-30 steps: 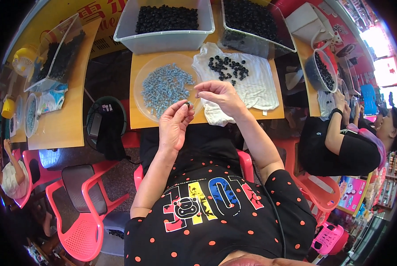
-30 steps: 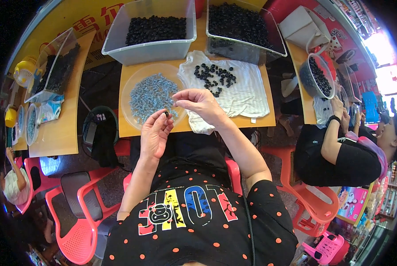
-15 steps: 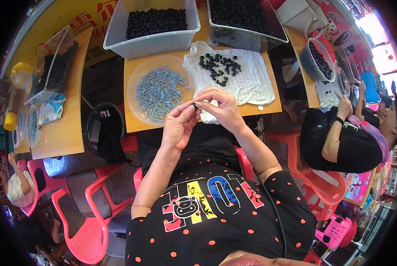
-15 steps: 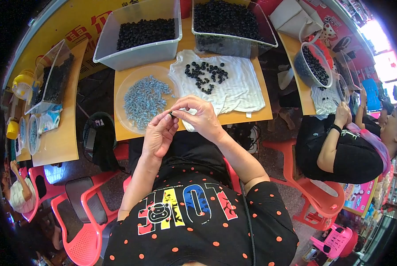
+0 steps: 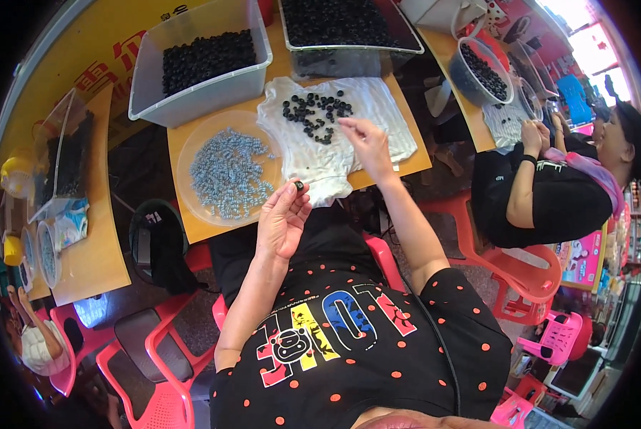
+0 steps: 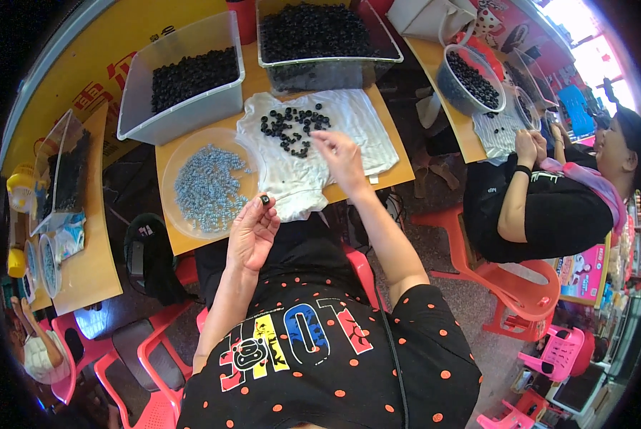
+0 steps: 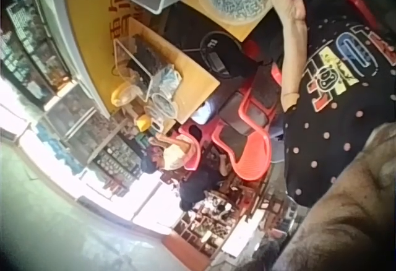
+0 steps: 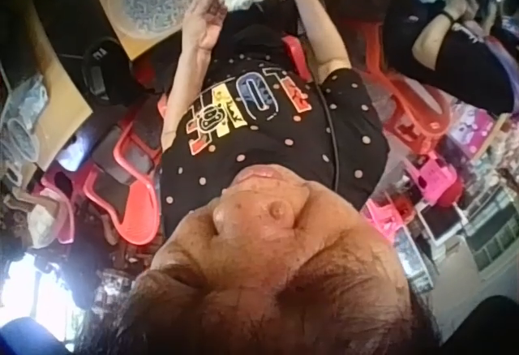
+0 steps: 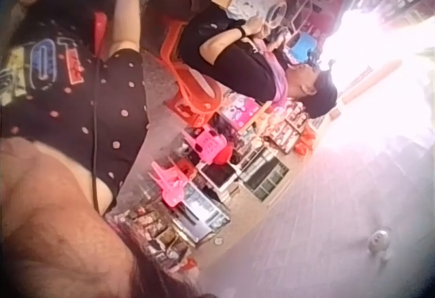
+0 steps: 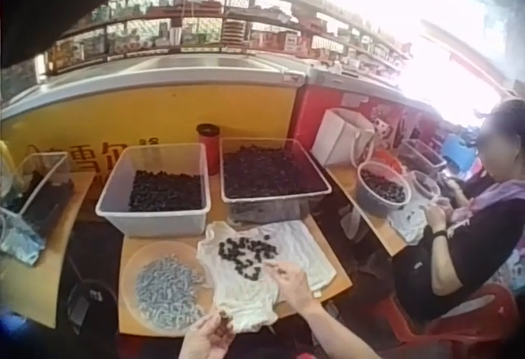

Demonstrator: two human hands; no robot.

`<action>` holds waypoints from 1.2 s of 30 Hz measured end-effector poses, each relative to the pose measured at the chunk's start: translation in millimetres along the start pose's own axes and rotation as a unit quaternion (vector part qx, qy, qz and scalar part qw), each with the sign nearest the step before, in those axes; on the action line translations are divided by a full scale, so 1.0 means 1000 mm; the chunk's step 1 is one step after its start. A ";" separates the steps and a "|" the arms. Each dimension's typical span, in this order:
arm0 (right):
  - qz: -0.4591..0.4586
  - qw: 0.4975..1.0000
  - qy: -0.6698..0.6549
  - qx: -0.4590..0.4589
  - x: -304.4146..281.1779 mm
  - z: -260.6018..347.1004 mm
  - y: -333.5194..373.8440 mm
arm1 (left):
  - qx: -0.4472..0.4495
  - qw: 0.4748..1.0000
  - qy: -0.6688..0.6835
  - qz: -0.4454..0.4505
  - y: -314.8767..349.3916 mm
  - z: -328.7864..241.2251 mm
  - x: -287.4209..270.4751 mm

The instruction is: The person assembles small components by picking up plastic inserts and fitting them into black caps by hand, handling one piece at a time.

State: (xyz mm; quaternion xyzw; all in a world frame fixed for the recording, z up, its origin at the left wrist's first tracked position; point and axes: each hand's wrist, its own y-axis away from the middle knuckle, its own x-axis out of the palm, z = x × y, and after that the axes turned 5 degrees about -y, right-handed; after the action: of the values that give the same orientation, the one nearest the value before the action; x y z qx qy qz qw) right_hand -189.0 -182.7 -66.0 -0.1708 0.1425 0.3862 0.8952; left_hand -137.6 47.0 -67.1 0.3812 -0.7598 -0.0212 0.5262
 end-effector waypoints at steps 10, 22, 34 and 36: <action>0.004 0.975 0.182 -0.128 -0.008 -0.061 -0.042 | -0.039 0.999 -0.016 -0.014 -0.001 0.002 -0.009; 0.018 0.989 0.115 -0.090 -0.006 -0.060 -0.041 | -0.041 0.999 -0.026 -0.004 -0.007 -0.003 -0.004; 0.019 0.987 0.111 -0.114 -0.009 -0.056 -0.039 | -0.017 0.999 -0.030 0.007 -0.013 -0.014 -0.004; 0.015 0.984 0.125 -0.124 -0.011 -0.058 -0.036 | -0.018 0.999 -0.026 0.010 -0.014 -0.013 -0.005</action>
State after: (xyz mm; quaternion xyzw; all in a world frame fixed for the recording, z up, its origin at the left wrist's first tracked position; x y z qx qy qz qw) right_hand -176.7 -236.6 -106.9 -0.3252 0.2073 0.3895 0.8364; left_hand -118.6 44.9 -71.2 0.3637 -0.7764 -0.0392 0.5132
